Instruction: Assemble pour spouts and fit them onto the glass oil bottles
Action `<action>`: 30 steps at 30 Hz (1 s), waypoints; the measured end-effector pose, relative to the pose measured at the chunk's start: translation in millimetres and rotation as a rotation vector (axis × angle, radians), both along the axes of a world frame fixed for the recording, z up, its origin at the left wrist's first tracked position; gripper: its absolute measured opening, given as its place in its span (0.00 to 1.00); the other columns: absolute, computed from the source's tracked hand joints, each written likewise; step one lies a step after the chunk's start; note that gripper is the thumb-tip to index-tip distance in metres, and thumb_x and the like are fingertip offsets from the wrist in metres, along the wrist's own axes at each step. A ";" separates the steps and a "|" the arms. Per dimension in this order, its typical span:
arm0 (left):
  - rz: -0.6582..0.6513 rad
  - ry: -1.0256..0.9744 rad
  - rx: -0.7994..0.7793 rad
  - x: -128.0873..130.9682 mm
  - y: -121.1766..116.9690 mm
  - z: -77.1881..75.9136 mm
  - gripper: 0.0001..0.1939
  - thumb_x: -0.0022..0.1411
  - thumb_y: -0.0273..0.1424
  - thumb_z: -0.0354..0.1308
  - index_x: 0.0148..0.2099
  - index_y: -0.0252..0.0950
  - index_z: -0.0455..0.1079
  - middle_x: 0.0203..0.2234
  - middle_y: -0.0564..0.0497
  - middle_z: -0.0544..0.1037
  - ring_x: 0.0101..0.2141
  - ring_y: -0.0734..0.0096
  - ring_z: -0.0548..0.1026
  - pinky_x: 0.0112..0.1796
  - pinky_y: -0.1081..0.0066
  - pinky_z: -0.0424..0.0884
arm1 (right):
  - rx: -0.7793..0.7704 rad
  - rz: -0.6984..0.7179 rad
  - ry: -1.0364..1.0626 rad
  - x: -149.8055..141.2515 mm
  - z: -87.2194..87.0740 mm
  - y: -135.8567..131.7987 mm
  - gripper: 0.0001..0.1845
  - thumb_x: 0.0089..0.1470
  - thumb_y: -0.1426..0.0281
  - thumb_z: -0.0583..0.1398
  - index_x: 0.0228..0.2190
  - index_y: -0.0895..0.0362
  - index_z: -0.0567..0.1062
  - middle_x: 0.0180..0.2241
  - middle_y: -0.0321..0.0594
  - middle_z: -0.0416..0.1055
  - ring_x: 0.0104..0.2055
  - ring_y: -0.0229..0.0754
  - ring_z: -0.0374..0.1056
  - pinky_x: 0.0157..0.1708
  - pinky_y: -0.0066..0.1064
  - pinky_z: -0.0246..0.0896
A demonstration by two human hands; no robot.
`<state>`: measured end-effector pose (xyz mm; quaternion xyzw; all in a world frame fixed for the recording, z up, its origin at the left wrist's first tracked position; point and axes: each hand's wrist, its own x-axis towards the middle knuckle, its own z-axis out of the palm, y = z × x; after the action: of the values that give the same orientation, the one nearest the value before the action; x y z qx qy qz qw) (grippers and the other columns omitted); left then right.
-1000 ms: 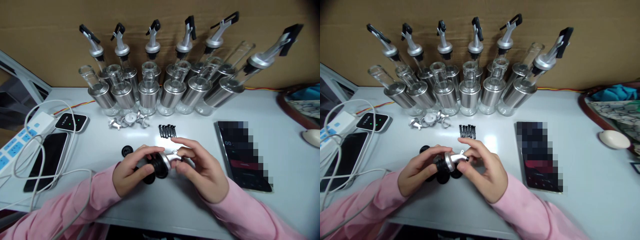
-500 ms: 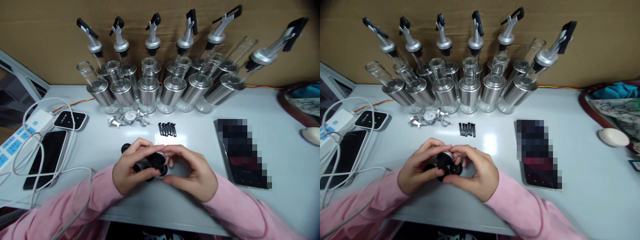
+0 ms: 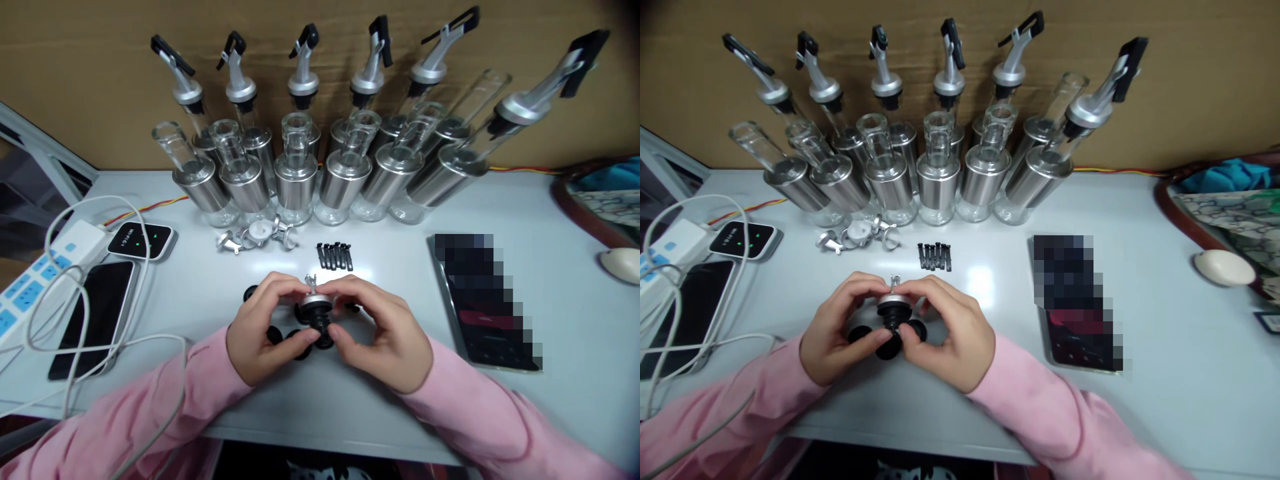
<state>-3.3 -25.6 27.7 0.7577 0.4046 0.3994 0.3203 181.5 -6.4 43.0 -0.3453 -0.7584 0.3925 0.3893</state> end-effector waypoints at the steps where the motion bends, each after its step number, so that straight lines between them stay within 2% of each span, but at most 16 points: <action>1: 0.004 0.050 0.055 -0.4 0.6 -0.8 0.15 0.58 0.32 0.56 0.47 0.37 0.59 0.36 0.48 0.68 0.37 0.68 0.68 0.37 0.69 0.67 | 0.024 0.032 -0.020 0.9 1.5 2.5 0.17 0.45 0.78 0.57 0.40 0.57 0.68 0.34 0.40 0.71 0.32 0.36 0.66 0.32 0.28 0.66; 5: 0.029 0.245 0.184 -2.7 1.8 -1.7 0.12 0.60 0.37 0.51 0.42 0.35 0.60 0.33 0.48 0.69 0.34 0.67 0.67 0.35 0.67 0.64 | 0.109 0.115 -0.044 2.9 4.6 7.3 0.18 0.45 0.79 0.57 0.40 0.57 0.68 0.35 0.41 0.71 0.37 0.38 0.67 0.35 0.29 0.66; 10: 0.000 0.404 0.228 -5.2 1.4 1.4 0.14 0.60 0.39 0.49 0.42 0.34 0.62 0.32 0.48 0.71 0.34 0.66 0.67 0.36 0.64 0.61 | 0.145 0.082 -0.022 1.7 -1.1 0.4 0.19 0.46 0.79 0.56 0.42 0.57 0.67 0.36 0.43 0.70 0.39 0.40 0.67 0.37 0.30 0.67; 14: -0.018 0.421 0.262 -5.8 1.7 1.8 0.13 0.59 0.38 0.49 0.41 0.32 0.62 0.32 0.46 0.70 0.34 0.65 0.66 0.36 0.63 0.59 | 0.145 0.064 -0.022 0.1 -3.6 -2.4 0.19 0.46 0.79 0.56 0.42 0.57 0.67 0.36 0.42 0.70 0.39 0.39 0.67 0.37 0.29 0.67; 24: -0.035 0.501 0.199 -4.4 1.8 7.8 0.12 0.49 0.36 0.48 0.34 0.34 0.62 0.28 0.48 0.67 0.31 0.64 0.63 0.34 0.62 0.55 | 0.075 0.067 -0.135 0.7 -8.6 -8.9 0.18 0.46 0.75 0.56 0.41 0.55 0.65 0.35 0.38 0.72 0.35 0.38 0.69 0.35 0.29 0.66; 30: -0.060 0.473 0.181 -4.1 0.9 5.6 0.10 0.48 0.36 0.49 0.31 0.35 0.62 0.24 0.50 0.67 0.30 0.65 0.62 0.33 0.63 0.56 | 0.054 0.076 -0.110 -2.3 -10.0 -11.0 0.19 0.44 0.76 0.55 0.42 0.54 0.65 0.34 0.38 0.71 0.33 0.37 0.68 0.33 0.28 0.66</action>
<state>-7.3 -24.8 33.3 0.8673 0.4081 0.2362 0.1593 179.2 -17.4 33.0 -0.3267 -0.8016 0.3666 0.3411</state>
